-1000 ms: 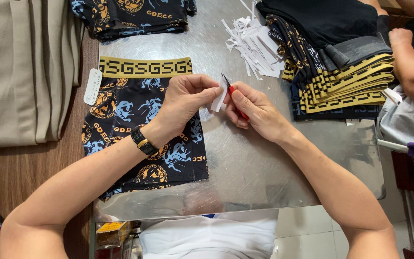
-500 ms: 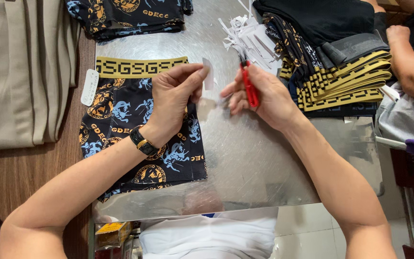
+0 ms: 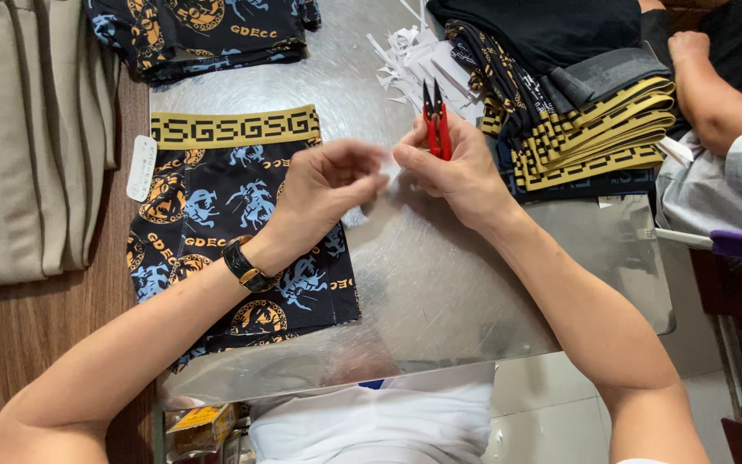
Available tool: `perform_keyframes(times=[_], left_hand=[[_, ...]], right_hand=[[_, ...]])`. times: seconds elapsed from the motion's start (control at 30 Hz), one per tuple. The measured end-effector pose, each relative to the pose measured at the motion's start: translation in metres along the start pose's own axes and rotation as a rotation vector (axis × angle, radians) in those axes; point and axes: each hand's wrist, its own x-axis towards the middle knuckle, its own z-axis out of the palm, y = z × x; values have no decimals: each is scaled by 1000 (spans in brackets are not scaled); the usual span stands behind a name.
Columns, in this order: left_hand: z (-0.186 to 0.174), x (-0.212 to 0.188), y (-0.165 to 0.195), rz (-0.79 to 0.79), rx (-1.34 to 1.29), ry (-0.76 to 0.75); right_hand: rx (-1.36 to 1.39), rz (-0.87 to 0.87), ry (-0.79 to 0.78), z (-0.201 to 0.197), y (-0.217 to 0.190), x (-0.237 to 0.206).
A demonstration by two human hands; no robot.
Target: The person attaches paper tags to pairs of boxer briefs using a red hand tagging tool, cutting plastic fasteners with small scissors and pressing the fastener through the waistband. They fold each finished pair, stack it with others, and repeat the process for several pairs.
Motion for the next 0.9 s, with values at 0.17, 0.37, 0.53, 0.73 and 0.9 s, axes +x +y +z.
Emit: perform_keyframes(times=[0.17, 0.37, 0.53, 0.73, 0.9], left_hand=[[0, 3, -6, 36, -224, 143], [-3, 1, -19, -20, -185, 110], [-8, 5, -19, -31, -322, 218], [-8, 5, -18, -31, -452, 196], [-7, 5, -19, -21, -453, 196]], right_hand=[[-104, -91, 94, 5, 3, 1], [-75, -181, 103, 15, 10, -1], [206, 100, -135, 15, 4, -7], [49, 101, -247, 17, 11, -8], [48, 99, -264, 15, 17, -6]])
